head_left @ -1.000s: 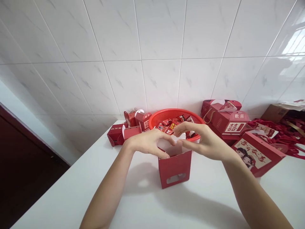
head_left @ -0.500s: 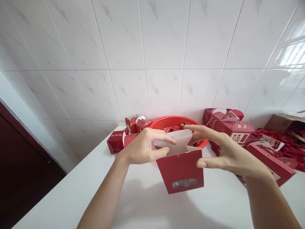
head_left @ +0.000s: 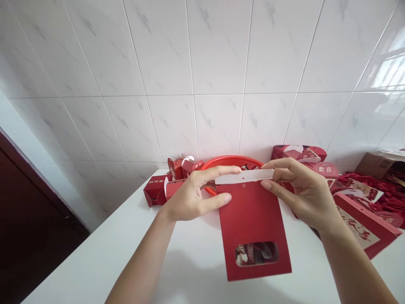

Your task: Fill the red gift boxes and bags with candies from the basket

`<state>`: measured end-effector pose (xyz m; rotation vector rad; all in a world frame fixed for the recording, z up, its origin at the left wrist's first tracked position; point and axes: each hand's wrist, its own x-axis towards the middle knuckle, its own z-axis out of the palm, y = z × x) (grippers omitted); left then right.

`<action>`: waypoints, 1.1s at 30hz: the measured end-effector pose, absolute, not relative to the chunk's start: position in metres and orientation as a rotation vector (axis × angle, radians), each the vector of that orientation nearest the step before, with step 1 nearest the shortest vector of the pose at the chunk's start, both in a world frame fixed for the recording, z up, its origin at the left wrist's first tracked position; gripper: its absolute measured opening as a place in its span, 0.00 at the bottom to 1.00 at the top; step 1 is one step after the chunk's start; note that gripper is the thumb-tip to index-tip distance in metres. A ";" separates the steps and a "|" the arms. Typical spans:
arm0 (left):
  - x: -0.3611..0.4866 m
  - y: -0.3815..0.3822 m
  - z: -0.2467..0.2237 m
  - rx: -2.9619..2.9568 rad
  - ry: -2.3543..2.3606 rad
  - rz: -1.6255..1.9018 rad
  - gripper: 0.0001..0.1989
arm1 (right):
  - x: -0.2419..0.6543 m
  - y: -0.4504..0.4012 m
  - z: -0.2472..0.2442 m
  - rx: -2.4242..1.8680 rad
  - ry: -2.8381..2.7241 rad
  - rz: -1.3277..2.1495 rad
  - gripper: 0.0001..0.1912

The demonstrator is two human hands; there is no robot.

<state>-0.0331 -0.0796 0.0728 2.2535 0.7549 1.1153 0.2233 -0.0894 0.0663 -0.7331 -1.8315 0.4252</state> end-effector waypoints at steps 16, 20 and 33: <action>-0.027 -0.075 0.072 2.079 0.759 1.326 0.06 | 0.214 -0.094 0.068 -0.749 -1.994 0.325 0.08; -0.026 -0.076 0.072 2.090 0.761 1.350 0.04 | 0.215 -0.093 0.067 -0.841 -1.986 0.375 0.10; -0.027 -0.077 0.072 2.233 0.734 1.470 0.07 | 0.218 -0.093 0.073 -0.817 -1.958 0.382 0.09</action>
